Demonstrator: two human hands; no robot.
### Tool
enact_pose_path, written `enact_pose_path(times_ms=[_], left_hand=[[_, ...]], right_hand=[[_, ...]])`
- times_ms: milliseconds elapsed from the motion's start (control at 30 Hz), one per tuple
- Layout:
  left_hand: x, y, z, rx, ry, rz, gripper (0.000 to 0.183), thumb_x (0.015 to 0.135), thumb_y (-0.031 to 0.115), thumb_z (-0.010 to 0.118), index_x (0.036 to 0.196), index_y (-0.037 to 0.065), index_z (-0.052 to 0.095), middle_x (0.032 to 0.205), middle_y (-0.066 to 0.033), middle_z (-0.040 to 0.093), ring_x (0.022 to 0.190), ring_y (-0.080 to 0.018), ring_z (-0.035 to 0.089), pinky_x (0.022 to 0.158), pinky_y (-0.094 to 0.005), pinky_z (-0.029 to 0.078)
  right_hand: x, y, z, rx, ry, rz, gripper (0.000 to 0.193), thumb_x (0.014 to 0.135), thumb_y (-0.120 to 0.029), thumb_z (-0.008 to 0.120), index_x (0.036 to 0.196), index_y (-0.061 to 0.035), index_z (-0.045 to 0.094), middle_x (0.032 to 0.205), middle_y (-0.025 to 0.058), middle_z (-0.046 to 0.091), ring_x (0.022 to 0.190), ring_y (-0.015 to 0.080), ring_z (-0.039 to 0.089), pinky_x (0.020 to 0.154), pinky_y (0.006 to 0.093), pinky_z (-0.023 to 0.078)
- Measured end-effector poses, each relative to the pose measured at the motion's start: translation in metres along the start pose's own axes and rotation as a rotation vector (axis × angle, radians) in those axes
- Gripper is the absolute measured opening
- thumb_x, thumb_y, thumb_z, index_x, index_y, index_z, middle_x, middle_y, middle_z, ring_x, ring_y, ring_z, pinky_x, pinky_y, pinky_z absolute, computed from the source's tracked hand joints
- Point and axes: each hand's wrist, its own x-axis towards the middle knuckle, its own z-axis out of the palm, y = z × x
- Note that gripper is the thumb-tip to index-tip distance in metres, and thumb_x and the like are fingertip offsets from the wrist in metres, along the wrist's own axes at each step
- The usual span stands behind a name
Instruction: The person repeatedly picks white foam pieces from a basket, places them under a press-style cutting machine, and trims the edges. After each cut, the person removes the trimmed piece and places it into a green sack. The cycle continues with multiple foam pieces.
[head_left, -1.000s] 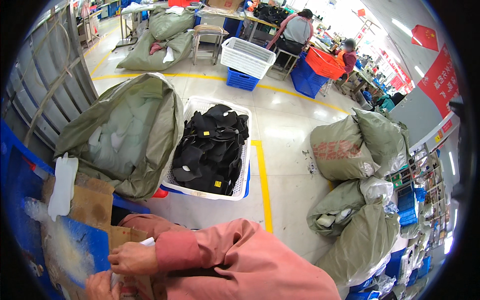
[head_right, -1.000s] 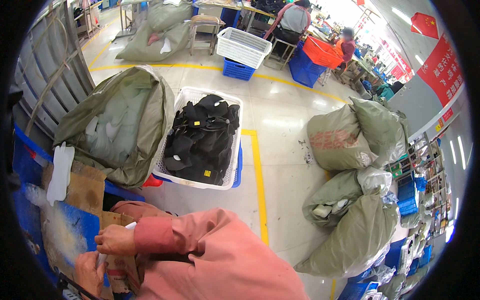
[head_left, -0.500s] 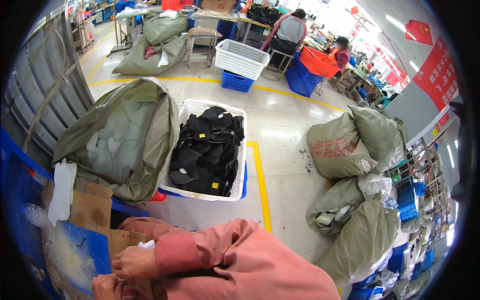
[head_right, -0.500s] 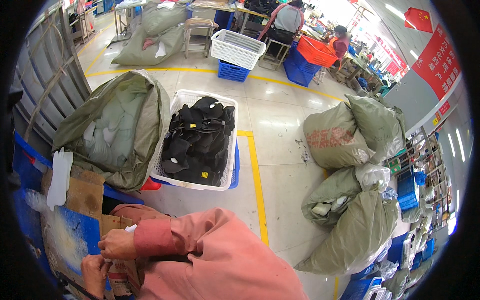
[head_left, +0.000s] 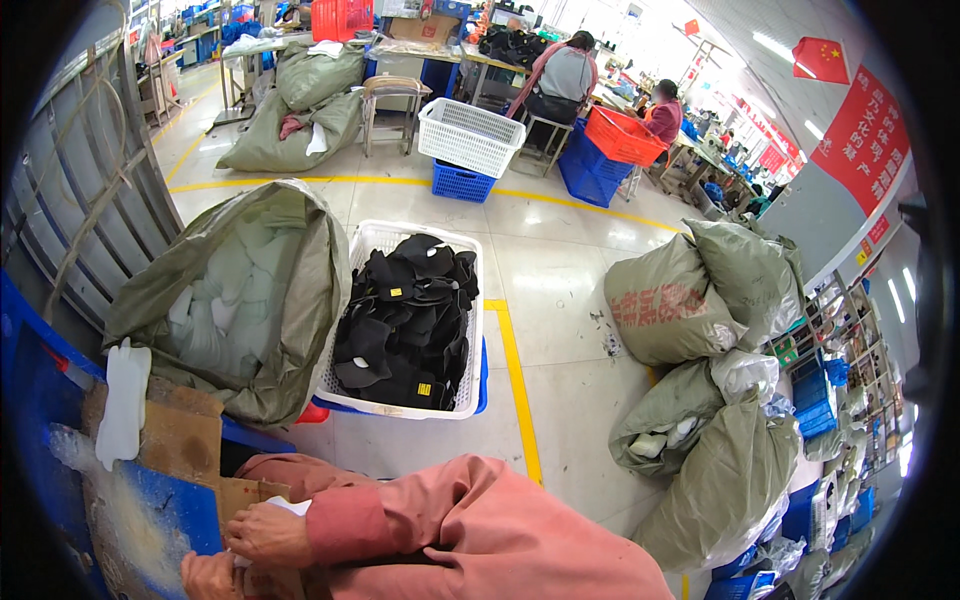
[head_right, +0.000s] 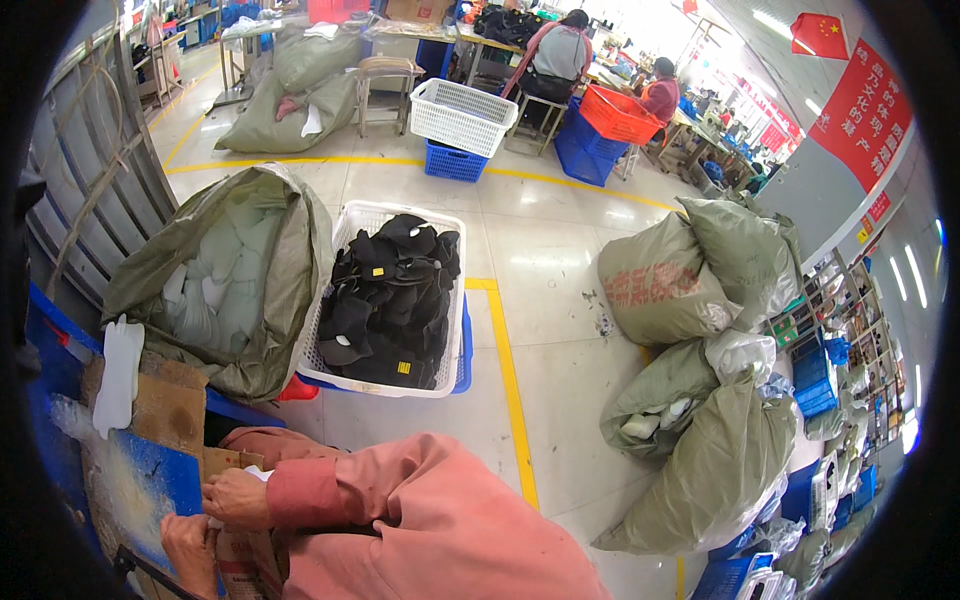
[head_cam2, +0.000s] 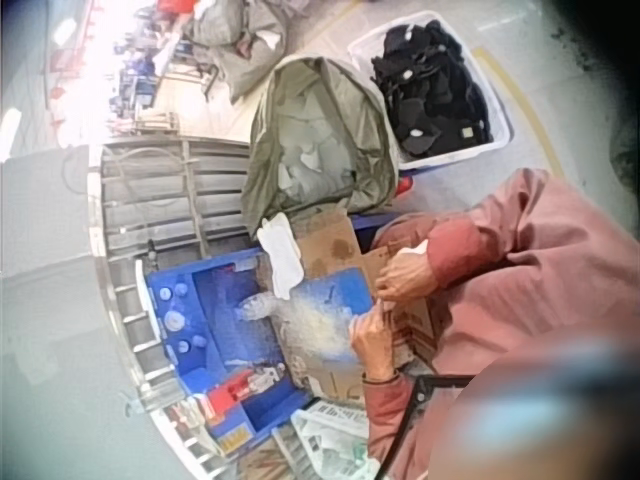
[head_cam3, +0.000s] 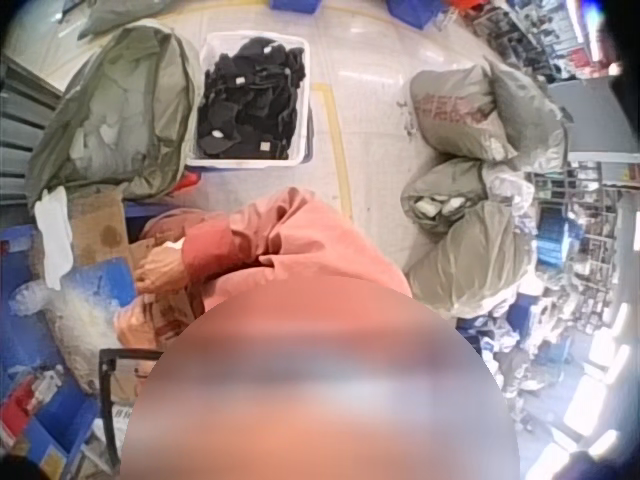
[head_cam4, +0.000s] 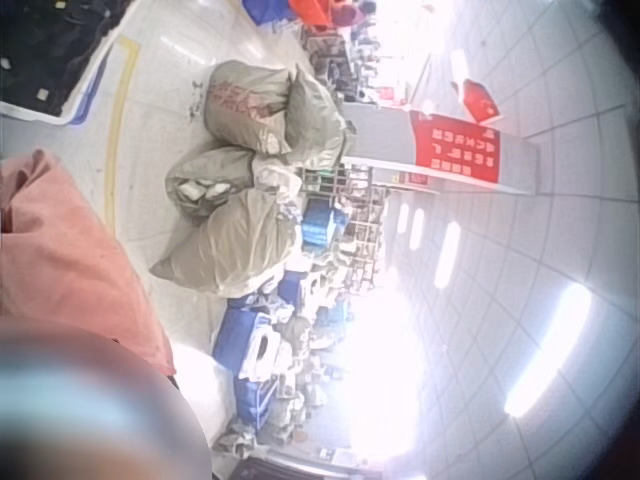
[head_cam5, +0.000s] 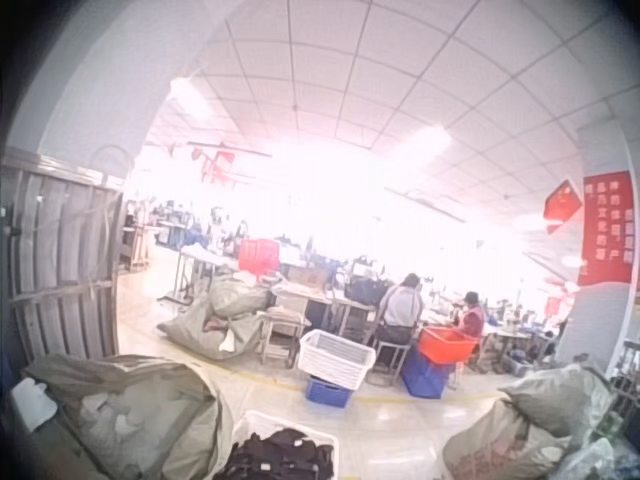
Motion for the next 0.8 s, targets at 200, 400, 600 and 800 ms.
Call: enact_pose_path(times_ms=[200, 400, 600, 800], left_hand=[[0.0, 0.003, -0.003, -0.044, 0.002, -0.013, 0.013, 0.094, 0.019, 0.069, 0.1, 0.011, 0.077, 0.097, -0.0071, 0.077, 0.091, -0.0293, 0.069, 0.095, -0.0466, 0.051], [0.003, 0.006, -0.005, -0.055, -0.05, -0.056, 0.016, 0.097, 0.022, 0.067, 0.102, 0.011, 0.078, 0.098, -0.0079, 0.077, 0.092, -0.0308, 0.07, 0.095, -0.048, 0.051], [0.008, 0.021, -0.017, -0.018, -0.21, -0.296, 0.031, 0.103, 0.031, 0.063, 0.115, 0.006, 0.077, 0.101, -0.0167, 0.076, 0.095, -0.0388, 0.068, 0.091, -0.0506, 0.052], [0.007, 0.006, -0.031, -0.127, -0.255, -0.115, 0.035, 0.103, 0.03, 0.061, 0.122, 0.003, 0.073, 0.1, -0.0226, 0.073, 0.094, -0.046, 0.066, 0.088, -0.0519, 0.053]], right_hand=[[0.0, 0.003, 0.009, -0.102, -0.009, -0.007, 0.021, 0.078, -0.022, 0.07, 0.091, -0.006, 0.07, 0.088, 0.0087, 0.07, 0.085, 0.0282, 0.07, 0.074, 0.0405, 0.054], [0.001, 0.003, 0.014, -0.15, -0.06, 0.011, 0.015, 0.077, -0.022, 0.07, 0.079, -0.0068, 0.07, 0.076, 0.0091, 0.069, 0.074, 0.0299, 0.07, 0.067, 0.0424, 0.054], [0.003, 0.003, 0.016, -0.165, -0.062, 0.006, 0.015, 0.077, -0.022, 0.07, 0.076, -0.0066, 0.071, 0.074, 0.0102, 0.069, 0.07, 0.0314, 0.071, 0.06, 0.0445, 0.055], [0.005, 0.001, 0.008, -0.133, -0.106, 0.046, 0.014, 0.076, -0.021, 0.071, 0.076, -0.0062, 0.072, 0.076, 0.0115, 0.071, 0.071, 0.0316, 0.072, 0.061, 0.0445, 0.055]])
